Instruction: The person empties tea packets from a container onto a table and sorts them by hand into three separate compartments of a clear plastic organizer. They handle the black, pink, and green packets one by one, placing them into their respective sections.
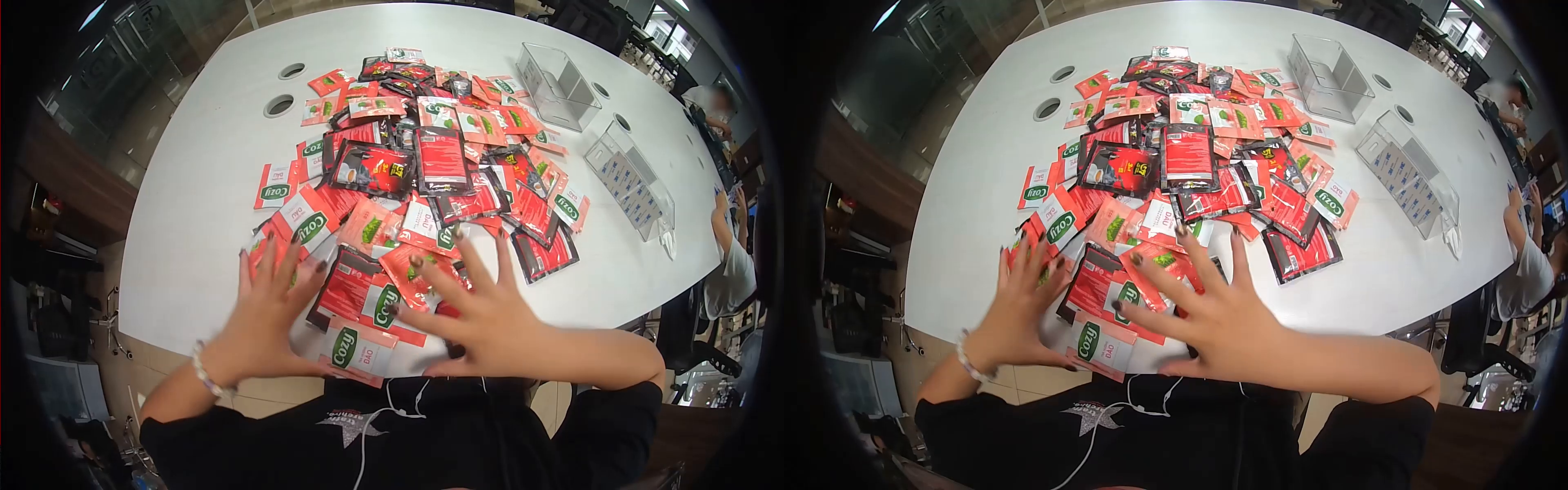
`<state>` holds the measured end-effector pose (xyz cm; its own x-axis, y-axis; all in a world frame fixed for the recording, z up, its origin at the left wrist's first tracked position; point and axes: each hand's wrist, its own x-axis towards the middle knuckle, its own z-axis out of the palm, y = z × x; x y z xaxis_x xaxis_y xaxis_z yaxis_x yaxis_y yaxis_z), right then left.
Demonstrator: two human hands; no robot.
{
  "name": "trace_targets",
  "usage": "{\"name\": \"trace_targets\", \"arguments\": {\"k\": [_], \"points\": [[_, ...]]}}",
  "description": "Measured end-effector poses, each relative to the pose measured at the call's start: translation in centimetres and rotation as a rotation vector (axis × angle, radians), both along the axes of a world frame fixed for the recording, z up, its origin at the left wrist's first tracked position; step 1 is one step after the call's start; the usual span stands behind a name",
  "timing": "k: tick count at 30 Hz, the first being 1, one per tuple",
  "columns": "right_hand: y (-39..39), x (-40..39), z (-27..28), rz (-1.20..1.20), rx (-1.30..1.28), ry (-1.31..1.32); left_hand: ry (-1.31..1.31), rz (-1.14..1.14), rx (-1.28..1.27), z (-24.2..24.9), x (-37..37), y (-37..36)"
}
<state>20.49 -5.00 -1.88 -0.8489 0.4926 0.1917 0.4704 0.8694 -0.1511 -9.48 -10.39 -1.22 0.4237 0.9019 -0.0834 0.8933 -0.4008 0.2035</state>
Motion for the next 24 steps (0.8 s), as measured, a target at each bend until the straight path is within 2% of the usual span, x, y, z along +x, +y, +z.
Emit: {"name": "trace_targets", "arguments": {"k": [1, 4, 8, 11, 14, 17, 20, 21, 22, 24], "points": [[-0.4, 0.1, -1.3, 0.038, -0.012, -0.022, 0.032, -0.001, 0.024, -1.4, 0.2, -0.8], [1.4, -0.5, -3.0, -0.141, 0.040, 0.028, -0.068, 0.184, 0.115, -3.6, 0.5, -0.2], [6.6, -0.9, -2.7, -0.319, 0.153, 0.046, -0.038, 0.281, 0.197, -3.8, 1.0, 4.0], [9.1, -0.9, -2.1, -0.426, -0.054, 0.047, 0.015, 0.381, 0.139, -3.2, 1.1, 8.5], [11.1, -1.5, -3.0, -0.332, -0.101, 0.169, -0.116, 0.265, 0.158, -4.2, 1.2, 12.3], [11.0, -3.1, -2.4, -0.212, -0.152, 0.391, -0.582, 0.223, 0.150, -4.5, 3.8, 14.1], [11.9, -3.9, -1.7, -0.132, -0.183, 0.548, -1.210, 0.074, -0.024, -3.8, 6.3, 15.4], [12.6, -3.5, -0.8, -0.096, -0.230, 0.563, -1.340, 0.016, 0.056, -3.1, 7.1, 15.8], [12.7, -3.1, 0.4, -0.060, -0.280, 0.577, -1.347, 0.089, 0.038, -2.0, 7.0, 15.9], [13.0, -0.1, 3.0, -0.241, -0.474, 0.412, -1.364, 0.240, -0.001, 0.4, 6.0, 15.8]]}}
